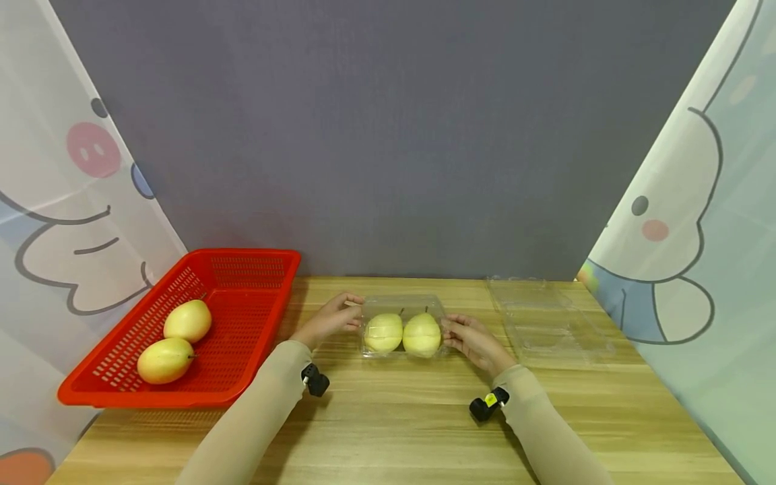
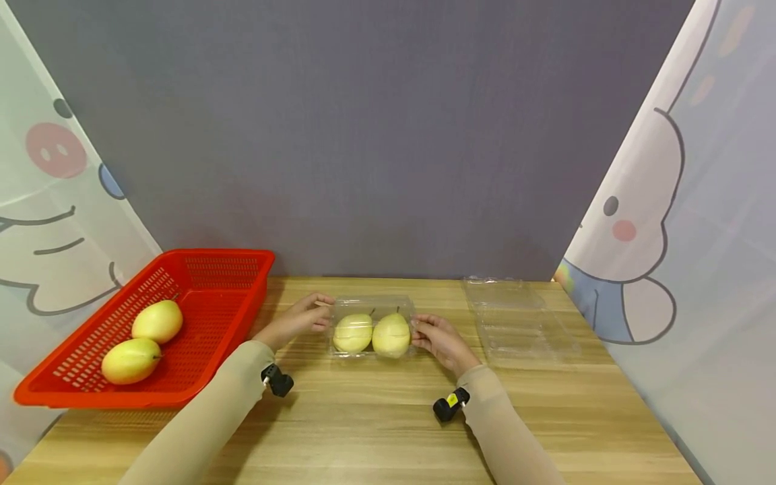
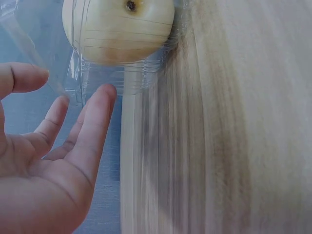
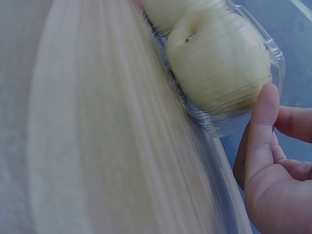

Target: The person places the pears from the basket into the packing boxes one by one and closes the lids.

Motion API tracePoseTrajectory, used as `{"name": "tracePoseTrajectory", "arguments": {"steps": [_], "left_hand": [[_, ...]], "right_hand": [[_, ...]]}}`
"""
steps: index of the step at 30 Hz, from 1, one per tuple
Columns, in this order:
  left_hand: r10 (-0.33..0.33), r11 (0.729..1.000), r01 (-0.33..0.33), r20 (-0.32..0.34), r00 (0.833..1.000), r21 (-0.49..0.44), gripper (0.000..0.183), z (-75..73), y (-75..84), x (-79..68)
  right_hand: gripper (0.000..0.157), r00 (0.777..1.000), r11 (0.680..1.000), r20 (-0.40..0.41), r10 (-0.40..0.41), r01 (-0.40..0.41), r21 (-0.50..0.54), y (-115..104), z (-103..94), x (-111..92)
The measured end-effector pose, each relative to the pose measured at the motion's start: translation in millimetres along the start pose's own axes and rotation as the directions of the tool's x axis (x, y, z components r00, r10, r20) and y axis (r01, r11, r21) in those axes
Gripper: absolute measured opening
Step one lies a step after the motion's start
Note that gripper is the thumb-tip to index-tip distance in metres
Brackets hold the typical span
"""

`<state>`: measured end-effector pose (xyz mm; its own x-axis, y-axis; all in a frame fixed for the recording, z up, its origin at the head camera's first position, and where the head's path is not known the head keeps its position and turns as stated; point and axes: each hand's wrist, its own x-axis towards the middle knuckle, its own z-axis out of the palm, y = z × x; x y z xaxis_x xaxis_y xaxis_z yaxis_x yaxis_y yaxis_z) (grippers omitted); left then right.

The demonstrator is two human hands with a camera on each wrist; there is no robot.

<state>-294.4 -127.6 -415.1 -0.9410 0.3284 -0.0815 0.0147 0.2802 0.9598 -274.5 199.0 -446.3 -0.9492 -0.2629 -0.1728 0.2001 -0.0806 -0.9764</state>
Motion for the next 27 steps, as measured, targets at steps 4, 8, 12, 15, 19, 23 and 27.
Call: {"name": "tracePoseTrajectory", "arguments": {"steps": [4, 8, 12, 15, 19, 23, 27], "left_hand": [[-0.004, 1.0, 0.004, 0.009, 1.0, -0.013, 0.046, 0.1, -3.4, 1.1], [-0.007, 1.0, 0.007, 0.014, 1.0, -0.009, 0.047, 0.8, -5.1, 1.0], [-0.01, 1.0, 0.01, 0.011, 1.0, 0.003, 0.048, 2.1, -4.7, -0.6], [-0.017, 1.0, 0.017, 0.008, 1.0, 0.004, 0.049, 3.4, -4.1, -2.0], [-0.01, 1.0, 0.01, 0.011, 1.0, 0.008, 0.051, 4.5, -4.4, -3.0], [-0.001, 1.0, 0.001, 0.012, 1.0, 0.009, 0.051, 4.3, -5.1, -2.3], [-0.01, 1.0, 0.01, 0.003, 1.0, 0.01, 0.051, 3.9, -5.3, -0.6]], "right_hand": [[0.041, 1.0, 1.0, -0.003, 0.003, -0.003, -0.003, 0.9, -0.5, 0.5], [0.04, 1.0, 1.0, -0.009, 0.007, -0.007, 0.001, 1.5, -1.1, -0.1], [0.04, 1.0, 1.0, -0.002, 0.001, -0.001, 0.003, 2.7, -3.1, -0.8], [0.042, 1.0, 1.0, 0.016, -0.011, 0.011, 0.003, 3.9, -5.2, -0.9], [0.046, 0.999, 1.0, 0.038, -0.021, 0.021, -0.001, 4.3, -6.7, -1.1], [0.048, 0.999, 1.0, 0.042, -0.021, 0.021, -0.009, 3.8, -6.7, -0.4], [0.049, 0.999, 1.0, 0.048, -0.02, 0.021, -0.023, 2.5, -6.7, -0.5]]}}
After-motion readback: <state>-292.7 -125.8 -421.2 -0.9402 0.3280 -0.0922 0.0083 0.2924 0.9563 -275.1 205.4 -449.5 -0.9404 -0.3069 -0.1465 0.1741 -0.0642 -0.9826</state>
